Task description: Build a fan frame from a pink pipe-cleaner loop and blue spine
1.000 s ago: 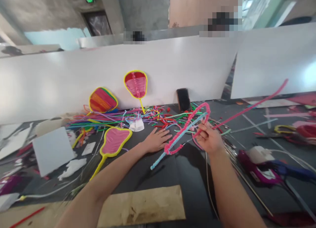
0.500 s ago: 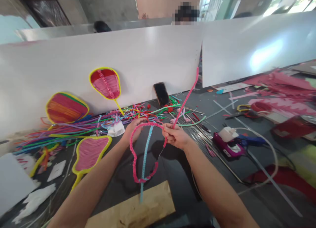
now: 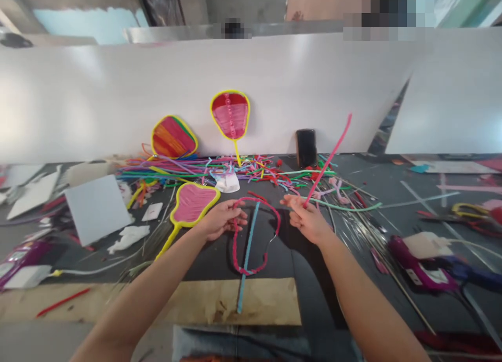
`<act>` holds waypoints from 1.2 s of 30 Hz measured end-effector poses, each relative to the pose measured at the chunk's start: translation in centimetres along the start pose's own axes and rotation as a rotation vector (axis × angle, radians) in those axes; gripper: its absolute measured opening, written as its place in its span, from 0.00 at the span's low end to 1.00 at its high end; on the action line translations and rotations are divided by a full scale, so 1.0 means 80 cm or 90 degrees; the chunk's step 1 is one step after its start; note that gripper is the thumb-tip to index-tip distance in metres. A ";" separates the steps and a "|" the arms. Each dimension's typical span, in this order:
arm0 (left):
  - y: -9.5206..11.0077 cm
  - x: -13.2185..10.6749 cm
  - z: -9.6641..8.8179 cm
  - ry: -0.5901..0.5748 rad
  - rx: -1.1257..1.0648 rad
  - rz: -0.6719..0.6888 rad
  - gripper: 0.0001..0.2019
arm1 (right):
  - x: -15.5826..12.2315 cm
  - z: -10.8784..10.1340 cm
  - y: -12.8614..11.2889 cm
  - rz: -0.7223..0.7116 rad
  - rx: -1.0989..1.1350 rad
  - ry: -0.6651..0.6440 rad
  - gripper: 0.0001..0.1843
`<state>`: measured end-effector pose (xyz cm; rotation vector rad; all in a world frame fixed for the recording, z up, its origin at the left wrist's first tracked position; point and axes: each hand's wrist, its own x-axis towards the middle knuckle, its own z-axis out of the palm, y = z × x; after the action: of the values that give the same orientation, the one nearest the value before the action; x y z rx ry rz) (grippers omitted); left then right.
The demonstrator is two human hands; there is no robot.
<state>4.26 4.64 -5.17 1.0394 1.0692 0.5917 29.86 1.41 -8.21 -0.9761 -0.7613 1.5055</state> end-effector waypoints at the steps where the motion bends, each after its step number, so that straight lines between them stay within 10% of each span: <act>1: -0.006 -0.003 -0.004 0.025 0.012 0.004 0.13 | 0.001 -0.002 0.001 -0.009 -0.003 0.012 0.17; 7: -0.026 -0.023 -0.033 0.156 0.065 0.059 0.17 | 0.004 -0.008 -0.007 -0.017 0.003 0.034 0.18; 11: -0.028 -0.050 -0.034 0.271 0.426 0.267 0.19 | 0.006 -0.004 -0.029 -0.044 0.030 0.044 0.17; 17: -0.057 -0.112 0.009 0.081 0.831 0.462 0.12 | 0.011 0.005 -0.057 -0.055 0.007 0.030 0.10; 26: -0.108 -0.139 0.016 0.027 0.979 0.420 0.30 | -0.032 0.031 -0.016 0.117 -0.161 -0.080 0.14; 36: -0.094 -0.159 0.061 0.130 0.914 0.281 0.13 | -0.034 0.023 0.002 0.045 -0.212 0.002 0.17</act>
<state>3.04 -10.84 -6.14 2.5413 1.4509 0.1857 28.22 -1.17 -7.09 -1.2630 -1.0061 1.4636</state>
